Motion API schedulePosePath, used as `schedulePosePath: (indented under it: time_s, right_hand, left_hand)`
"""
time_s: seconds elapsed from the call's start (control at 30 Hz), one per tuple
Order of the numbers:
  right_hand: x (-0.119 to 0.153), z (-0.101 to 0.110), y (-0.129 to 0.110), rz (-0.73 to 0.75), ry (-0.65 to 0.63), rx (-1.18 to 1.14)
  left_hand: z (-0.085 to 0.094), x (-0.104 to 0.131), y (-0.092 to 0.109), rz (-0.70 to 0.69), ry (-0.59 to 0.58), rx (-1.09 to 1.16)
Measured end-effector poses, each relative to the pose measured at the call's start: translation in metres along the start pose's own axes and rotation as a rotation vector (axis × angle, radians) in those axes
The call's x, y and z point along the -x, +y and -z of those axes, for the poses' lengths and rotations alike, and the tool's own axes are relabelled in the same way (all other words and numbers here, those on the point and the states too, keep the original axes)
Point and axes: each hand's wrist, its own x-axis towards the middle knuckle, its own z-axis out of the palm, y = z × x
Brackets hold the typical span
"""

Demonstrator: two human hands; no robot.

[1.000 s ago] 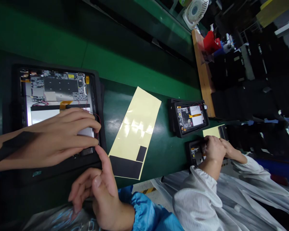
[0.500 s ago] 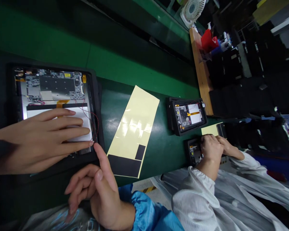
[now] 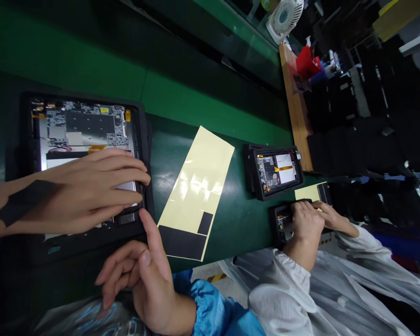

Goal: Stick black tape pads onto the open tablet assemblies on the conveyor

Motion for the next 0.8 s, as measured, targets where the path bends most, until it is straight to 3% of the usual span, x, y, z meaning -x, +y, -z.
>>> schedulePosePath:
  time_s: [0.13, 0.37, 0.6, 0.8]
  right_hand:
    - [0.001, -0.001, -0.002, -0.016, 0.016, 0.029]
    - [-0.001, -0.002, -0.007, -0.04, 0.033, 0.072]
    - [-0.001, -0.001, -0.009, -0.055, 0.024, 0.08]
    - [-0.002, -0.001, -0.012, -0.07, 0.031, 0.105]
  left_hand:
    - [0.001, -0.002, -0.002, -0.014, -0.006, -0.024]
    - [-0.007, -0.003, -0.01, 0.047, 0.095, -0.113]
    - [-0.013, -0.002, -0.021, 0.09, 0.004, -0.271]
    - [-0.015, 0.0, -0.031, 0.162, 0.005, -0.275]
